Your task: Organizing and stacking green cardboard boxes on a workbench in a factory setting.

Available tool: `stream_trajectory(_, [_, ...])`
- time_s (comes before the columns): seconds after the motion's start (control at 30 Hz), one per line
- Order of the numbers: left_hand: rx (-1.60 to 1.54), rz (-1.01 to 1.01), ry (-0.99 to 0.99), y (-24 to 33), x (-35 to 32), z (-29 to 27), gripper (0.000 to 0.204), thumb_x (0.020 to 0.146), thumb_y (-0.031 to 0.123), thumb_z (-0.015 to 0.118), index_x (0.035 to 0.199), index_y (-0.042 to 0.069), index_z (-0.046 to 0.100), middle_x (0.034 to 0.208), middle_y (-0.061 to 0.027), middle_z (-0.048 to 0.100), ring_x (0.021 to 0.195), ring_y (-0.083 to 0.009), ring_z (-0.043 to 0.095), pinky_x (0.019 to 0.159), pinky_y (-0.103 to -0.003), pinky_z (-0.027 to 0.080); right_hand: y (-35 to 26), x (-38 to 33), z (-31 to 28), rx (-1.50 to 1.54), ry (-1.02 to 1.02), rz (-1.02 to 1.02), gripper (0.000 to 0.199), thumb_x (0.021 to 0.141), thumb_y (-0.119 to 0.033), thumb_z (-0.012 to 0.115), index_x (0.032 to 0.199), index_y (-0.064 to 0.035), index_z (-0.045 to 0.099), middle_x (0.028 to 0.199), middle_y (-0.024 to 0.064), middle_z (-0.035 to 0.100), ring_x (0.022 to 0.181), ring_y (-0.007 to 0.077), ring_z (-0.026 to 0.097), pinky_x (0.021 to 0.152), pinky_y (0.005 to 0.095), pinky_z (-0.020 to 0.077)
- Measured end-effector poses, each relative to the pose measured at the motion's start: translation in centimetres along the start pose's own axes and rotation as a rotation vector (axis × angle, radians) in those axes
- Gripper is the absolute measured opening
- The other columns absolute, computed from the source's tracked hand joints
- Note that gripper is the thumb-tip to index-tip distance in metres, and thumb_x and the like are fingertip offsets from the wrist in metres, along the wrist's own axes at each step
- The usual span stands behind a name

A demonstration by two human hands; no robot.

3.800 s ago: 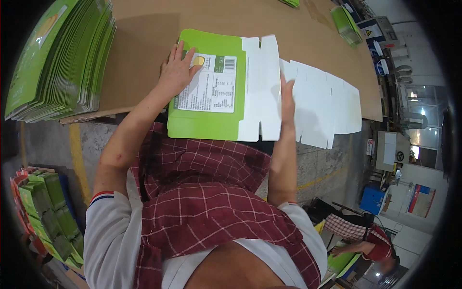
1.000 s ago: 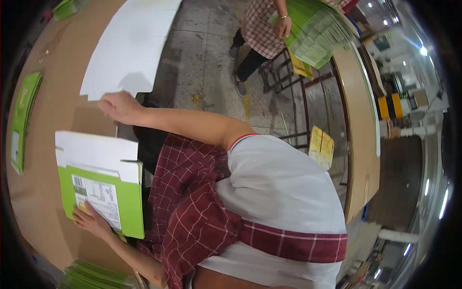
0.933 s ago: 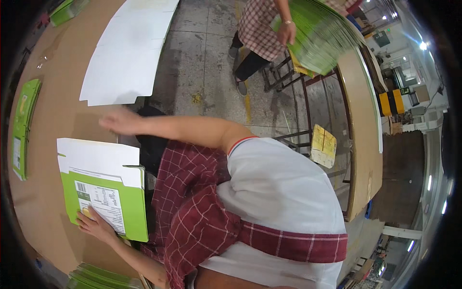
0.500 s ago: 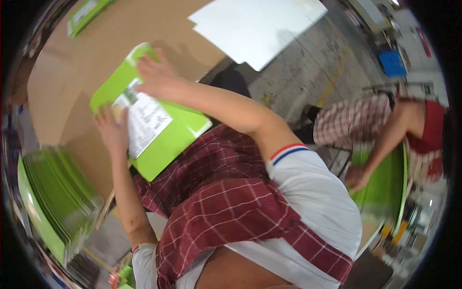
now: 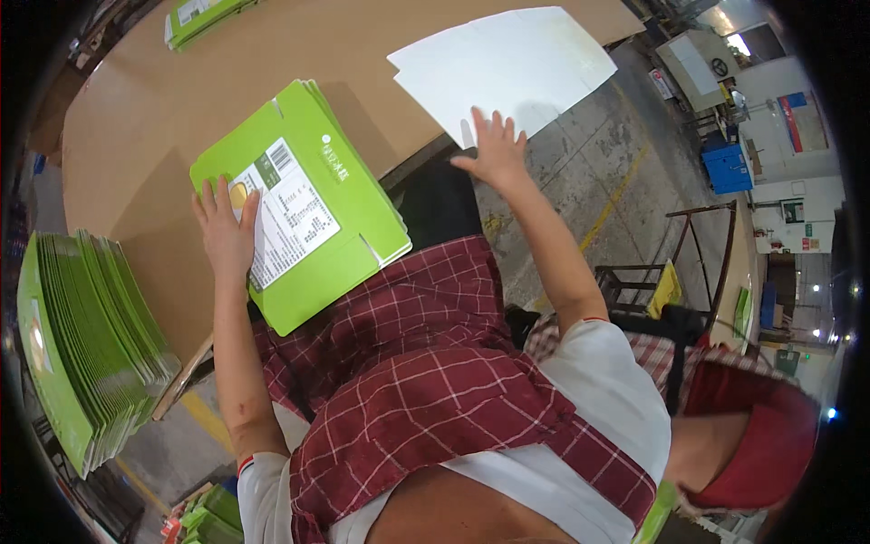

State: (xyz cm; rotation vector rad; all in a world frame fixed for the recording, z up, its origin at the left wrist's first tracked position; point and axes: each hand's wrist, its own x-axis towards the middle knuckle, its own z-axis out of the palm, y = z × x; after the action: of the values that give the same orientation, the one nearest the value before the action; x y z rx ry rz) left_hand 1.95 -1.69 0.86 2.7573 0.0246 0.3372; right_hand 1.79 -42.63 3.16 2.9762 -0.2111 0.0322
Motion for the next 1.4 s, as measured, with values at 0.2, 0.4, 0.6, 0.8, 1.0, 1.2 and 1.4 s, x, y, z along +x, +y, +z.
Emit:
stream_trajectory(0.2, [-0.005,-0.045,-0.028,0.8,-0.1,-0.3,0.067,0.089,0.053,0.049,0.138,0.009,0.038,0.146,-0.0194,0.026,0.138,-0.0394,0.015,0.104,-0.052,0.031,0.4,0.4,1.1,0.16,-0.128,-0.259,0.058,0.078,-0.008,0.056,0.134,-0.0146,0.041,0.115,0.0193,0.054,0.102,0.0343,0.056,0.078,0.0476,0.0471])
stream_trajectory(0.4, [-0.045,-0.044,-0.056,2.9,-0.2,-0.8,0.067,0.09,0.05,0.05,0.138,0.007,0.036,0.147,-0.0217,0.024,0.138,-0.0407,0.013,0.109,-0.048,0.023,2.2,1.1,1.7,-0.136,0.448,-0.223,0.068,0.075,-0.016,0.068,0.135,-0.0148,0.036,0.114,0.014,0.055,0.101,0.0346,0.057,0.071,0.0432,0.0499])
stream_trajectory(0.6, [-0.054,-0.039,-0.06,3.2,-0.1,-1.2,0.067,0.09,0.049,0.05,0.138,0.006,0.036,0.147,-0.0217,0.024,0.138,-0.0407,0.013,0.109,-0.048,0.024,1.9,1.3,3.6,-0.084,0.276,-0.257,0.026,0.08,-0.011,0.054,0.105,-0.0069,0.052,0.083,0.0126,0.058,0.074,0.0313,0.063,0.058,0.0388,0.051])
stream_trajectory(0.8, [-0.032,-0.018,-0.038,2.1,0.2,-0.5,0.067,0.089,0.05,0.05,0.139,0.006,0.036,0.147,-0.0213,0.024,0.138,-0.0404,0.013,0.108,-0.048,0.025,4.0,2.1,2.3,0.036,0.085,-0.5,0.032,0.081,-0.007,0.052,0.113,-0.0071,0.05,0.077,0.0166,0.062,0.073,0.0287,0.065,0.06,0.0409,0.0515])
stream_trajectory(1.0, [-0.011,-0.024,-0.02,2.0,0.5,-0.3,0.068,0.088,0.053,0.05,0.138,0.009,0.038,0.147,-0.0188,0.026,0.138,-0.0393,0.015,0.106,-0.051,0.03,2.2,3.0,-5.0,0.098,-0.004,-0.437,0.067,0.074,-0.002,0.056,0.136,-0.0168,0.035,0.077,0.0164,0.065,0.072,0.0324,0.065,0.064,0.0427,0.0513])
stream_trajectory(1.2, [0.003,-0.03,-0.042,2.1,0.8,-0.4,0.067,0.088,0.048,0.053,0.139,0.008,0.036,0.146,-0.0195,0.027,0.138,-0.04,0.014,0.108,-0.046,0.026,-7.5,-4.8,-14.2,0.519,0.236,-0.76,0.047,0.082,-0.009,0.053,0.128,-0.0102,0.047,0.068,0.0155,0.063,0.058,0.0293,0.063,0.05,0.0371,0.0505])
stream_trajectory(1.4, [0.016,-0.074,-0.017,1.4,0.3,1.0,0.072,0.084,0.059,0.05,0.135,0.009,0.041,0.145,-0.0174,0.031,0.136,-0.039,0.021,0.105,-0.051,0.031,-8.6,-8.8,-17.0,1.616,-0.426,-0.536,0.049,0.081,-0.002,0.053,0.13,-0.0006,0.047,0.081,0.0094,0.066,0.064,0.0156,0.063,0.058,0.0266,0.05])
